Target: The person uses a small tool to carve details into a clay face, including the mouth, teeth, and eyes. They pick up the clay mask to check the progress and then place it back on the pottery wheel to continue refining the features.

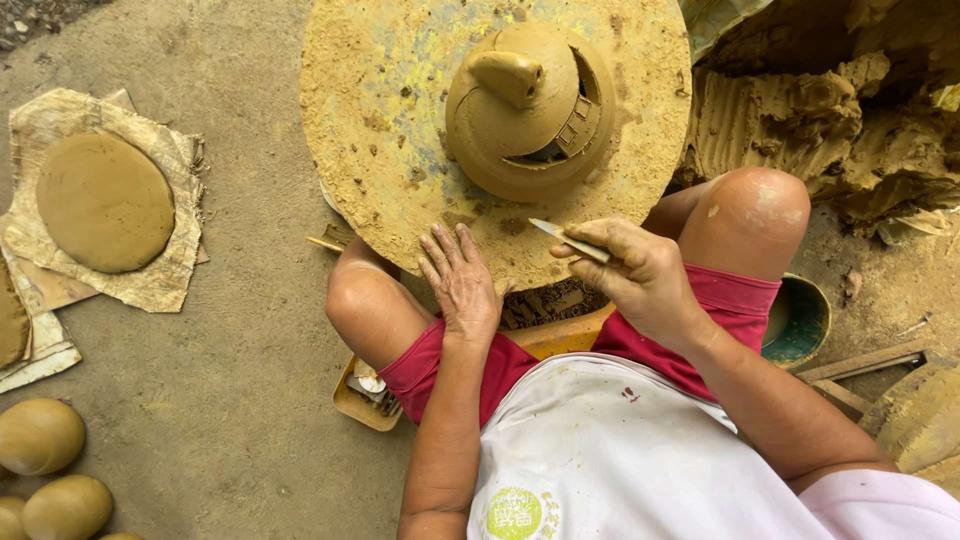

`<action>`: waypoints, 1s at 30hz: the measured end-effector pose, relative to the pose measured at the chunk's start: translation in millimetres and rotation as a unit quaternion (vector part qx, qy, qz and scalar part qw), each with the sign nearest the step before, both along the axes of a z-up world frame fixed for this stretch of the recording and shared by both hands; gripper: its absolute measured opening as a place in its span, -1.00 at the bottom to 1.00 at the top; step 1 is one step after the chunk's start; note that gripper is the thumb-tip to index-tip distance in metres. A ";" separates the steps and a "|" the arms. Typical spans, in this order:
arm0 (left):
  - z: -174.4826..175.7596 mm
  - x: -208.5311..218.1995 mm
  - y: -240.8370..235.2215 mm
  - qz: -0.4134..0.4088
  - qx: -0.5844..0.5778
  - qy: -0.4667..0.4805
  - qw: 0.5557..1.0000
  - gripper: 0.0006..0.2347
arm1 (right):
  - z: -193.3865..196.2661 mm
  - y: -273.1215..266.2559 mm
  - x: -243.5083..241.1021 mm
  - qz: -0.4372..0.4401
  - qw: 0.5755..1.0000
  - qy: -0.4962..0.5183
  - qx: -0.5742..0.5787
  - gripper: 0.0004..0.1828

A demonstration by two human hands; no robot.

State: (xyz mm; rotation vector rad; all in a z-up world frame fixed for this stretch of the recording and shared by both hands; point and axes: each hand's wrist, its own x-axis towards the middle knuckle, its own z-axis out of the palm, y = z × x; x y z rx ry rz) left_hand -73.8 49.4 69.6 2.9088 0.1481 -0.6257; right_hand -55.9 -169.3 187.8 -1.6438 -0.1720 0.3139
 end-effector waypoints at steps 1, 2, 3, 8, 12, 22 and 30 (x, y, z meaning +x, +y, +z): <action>-2.1 1.2 3.0 -0.001 0.001 0.000 1.000 0.05 | 0.8 4.0 0.5 -0.014 0.992 -0.096 -0.085 -0.64; -4.1 3.3 4.9 -0.002 0.008 0.002 1.000 0.04 | 1.2 6.7 2.4 -0.029 0.966 -0.191 -0.169 -0.70; -6.0 5.1 5.5 -0.004 0.014 0.006 1.000 0.02 | 0.8 7.9 6.1 -0.047 0.946 -0.254 -0.196 -0.70; -15.2 13.5 7.1 -0.015 0.065 -0.002 0.998 -0.13 | -8.0 9.3 33.9 -0.075 0.850 -0.455 -0.255 -0.66; -9.8 15.6 11.0 -0.026 0.076 -0.049 0.996 -0.24 | -14.8 14.7 49.1 -0.045 0.851 -0.454 -0.262 -0.67; 7.0 22.8 24.0 0.017 -0.041 0.025 0.999 -0.22 | -33.2 44.9 75.9 -0.021 0.845 -0.446 -0.294 -0.64; -3.2 24.6 29.0 0.005 -0.017 -0.037 0.999 -0.30 | -35.6 62.2 88.1 0.022 0.832 -0.456 -0.316 -0.64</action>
